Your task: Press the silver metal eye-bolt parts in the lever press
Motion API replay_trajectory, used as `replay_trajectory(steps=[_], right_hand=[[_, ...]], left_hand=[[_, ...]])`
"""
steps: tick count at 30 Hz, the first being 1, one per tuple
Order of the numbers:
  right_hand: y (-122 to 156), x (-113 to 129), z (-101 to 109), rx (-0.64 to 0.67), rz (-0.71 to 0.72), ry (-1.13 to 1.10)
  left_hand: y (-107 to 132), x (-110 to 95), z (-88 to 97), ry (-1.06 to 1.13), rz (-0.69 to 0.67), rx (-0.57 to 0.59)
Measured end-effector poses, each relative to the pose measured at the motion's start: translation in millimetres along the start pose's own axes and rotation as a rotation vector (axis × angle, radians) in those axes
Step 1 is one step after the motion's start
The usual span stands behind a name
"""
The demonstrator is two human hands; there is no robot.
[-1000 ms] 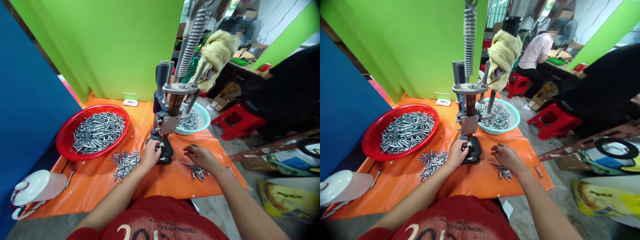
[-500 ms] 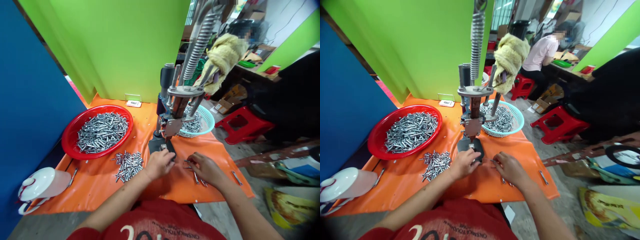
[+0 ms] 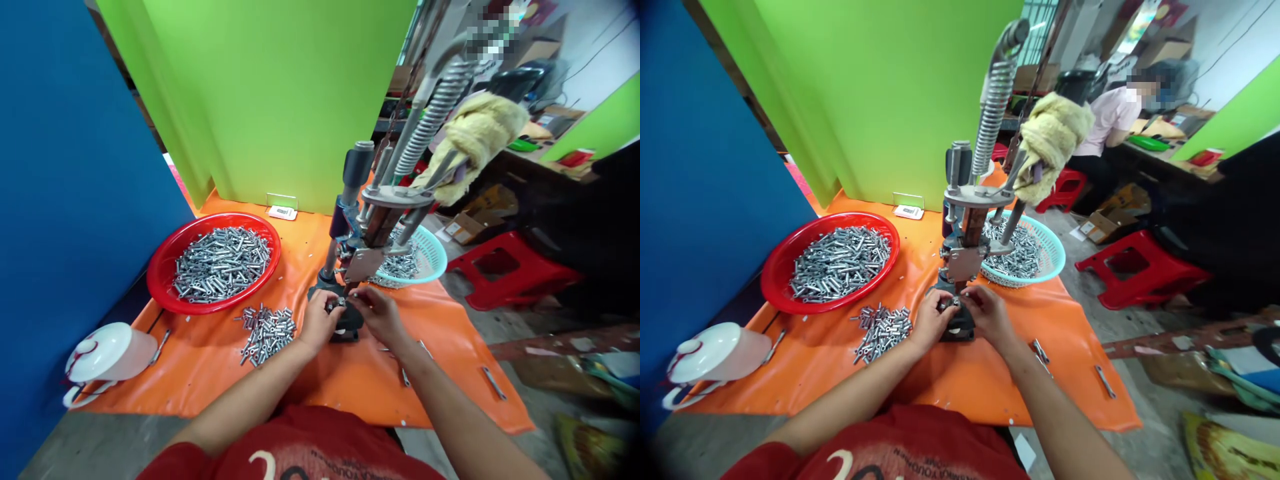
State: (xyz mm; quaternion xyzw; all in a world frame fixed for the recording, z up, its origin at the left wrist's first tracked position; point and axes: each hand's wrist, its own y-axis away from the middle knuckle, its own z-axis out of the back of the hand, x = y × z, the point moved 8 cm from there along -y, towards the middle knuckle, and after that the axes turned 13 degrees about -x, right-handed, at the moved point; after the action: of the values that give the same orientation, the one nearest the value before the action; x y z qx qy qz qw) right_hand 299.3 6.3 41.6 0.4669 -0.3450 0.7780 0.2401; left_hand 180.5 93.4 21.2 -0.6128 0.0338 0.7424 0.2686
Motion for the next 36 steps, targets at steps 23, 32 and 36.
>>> replay_trajectory(steps=[23, 32, 36], right_hand=[[-17, 44, -19, 0.298, 0.344, 0.386], [-66, 30, 38, 0.077, -0.117, 0.089], [-126, 109, 107, -0.237, -0.066, -0.168]], left_hand=[[0, 7, -9.3, 0.094, -0.032, -0.016], [-2, 6, -12.0, 0.149, -0.022, -0.051], [-1, 2, -9.5, 0.141, -0.042, -0.059]])
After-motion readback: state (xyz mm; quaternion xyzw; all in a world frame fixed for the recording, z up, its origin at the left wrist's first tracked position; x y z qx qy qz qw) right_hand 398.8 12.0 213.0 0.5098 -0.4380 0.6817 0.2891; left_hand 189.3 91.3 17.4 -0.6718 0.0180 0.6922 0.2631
